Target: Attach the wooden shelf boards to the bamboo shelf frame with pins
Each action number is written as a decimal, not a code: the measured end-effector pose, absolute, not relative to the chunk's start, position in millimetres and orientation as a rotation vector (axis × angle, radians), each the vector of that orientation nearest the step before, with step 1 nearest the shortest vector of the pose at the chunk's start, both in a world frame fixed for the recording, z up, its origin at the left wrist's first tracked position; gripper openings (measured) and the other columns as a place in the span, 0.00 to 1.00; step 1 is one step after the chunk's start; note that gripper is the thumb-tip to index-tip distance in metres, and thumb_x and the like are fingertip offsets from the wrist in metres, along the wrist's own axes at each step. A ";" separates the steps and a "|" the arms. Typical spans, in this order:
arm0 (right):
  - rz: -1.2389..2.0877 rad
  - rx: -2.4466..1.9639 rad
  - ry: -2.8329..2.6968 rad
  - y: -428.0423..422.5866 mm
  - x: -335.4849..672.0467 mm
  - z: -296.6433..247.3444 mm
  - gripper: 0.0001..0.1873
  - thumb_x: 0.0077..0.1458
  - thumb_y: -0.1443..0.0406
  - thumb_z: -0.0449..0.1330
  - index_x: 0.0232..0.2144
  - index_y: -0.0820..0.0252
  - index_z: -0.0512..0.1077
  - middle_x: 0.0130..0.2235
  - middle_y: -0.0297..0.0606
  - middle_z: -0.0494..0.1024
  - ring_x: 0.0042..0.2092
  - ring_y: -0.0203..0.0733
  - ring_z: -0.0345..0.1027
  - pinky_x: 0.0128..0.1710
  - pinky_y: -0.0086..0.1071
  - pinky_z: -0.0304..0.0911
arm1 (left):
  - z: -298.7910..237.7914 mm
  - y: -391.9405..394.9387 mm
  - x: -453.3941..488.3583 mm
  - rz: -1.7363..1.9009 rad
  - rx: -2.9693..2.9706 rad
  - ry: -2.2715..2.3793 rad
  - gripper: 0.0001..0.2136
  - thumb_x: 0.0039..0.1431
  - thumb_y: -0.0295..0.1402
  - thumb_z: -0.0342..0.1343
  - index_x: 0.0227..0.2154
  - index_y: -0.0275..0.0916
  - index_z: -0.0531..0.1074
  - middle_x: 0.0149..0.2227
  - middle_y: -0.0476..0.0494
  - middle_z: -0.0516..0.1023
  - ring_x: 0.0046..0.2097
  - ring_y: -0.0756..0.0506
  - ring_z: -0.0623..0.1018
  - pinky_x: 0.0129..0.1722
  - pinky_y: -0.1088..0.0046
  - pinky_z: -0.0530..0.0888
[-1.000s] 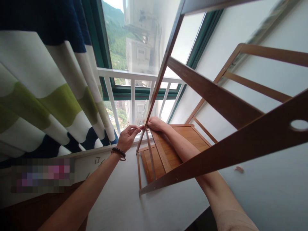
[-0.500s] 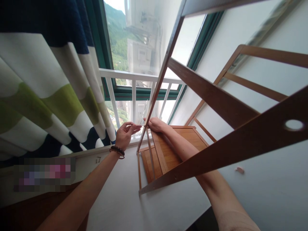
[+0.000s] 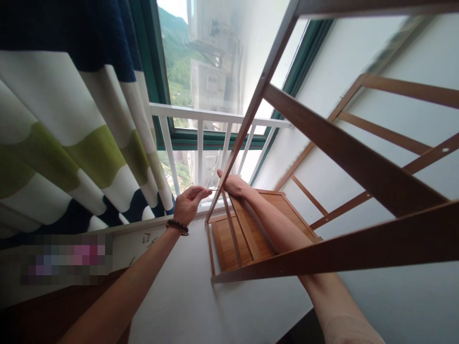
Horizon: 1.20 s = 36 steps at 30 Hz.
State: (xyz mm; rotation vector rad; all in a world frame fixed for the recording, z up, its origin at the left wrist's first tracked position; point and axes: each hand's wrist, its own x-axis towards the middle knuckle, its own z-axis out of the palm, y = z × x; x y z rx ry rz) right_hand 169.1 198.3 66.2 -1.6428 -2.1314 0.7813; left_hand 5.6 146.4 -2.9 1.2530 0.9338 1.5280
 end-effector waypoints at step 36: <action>0.800 -1.640 -2.225 196.9 176.4 54.0 0.37 0.53 0.42 0.32 0.25 0.62 0.68 0.32 0.44 0.73 0.38 0.49 0.67 0.43 0.43 0.60 | 8.1 143.2 -0.5 1.740 1.962 1.199 0.07 0.53 0.34 0.55 0.32 0.42 0.76 0.31 0.51 0.80 0.33 0.48 0.79 0.36 0.74 0.75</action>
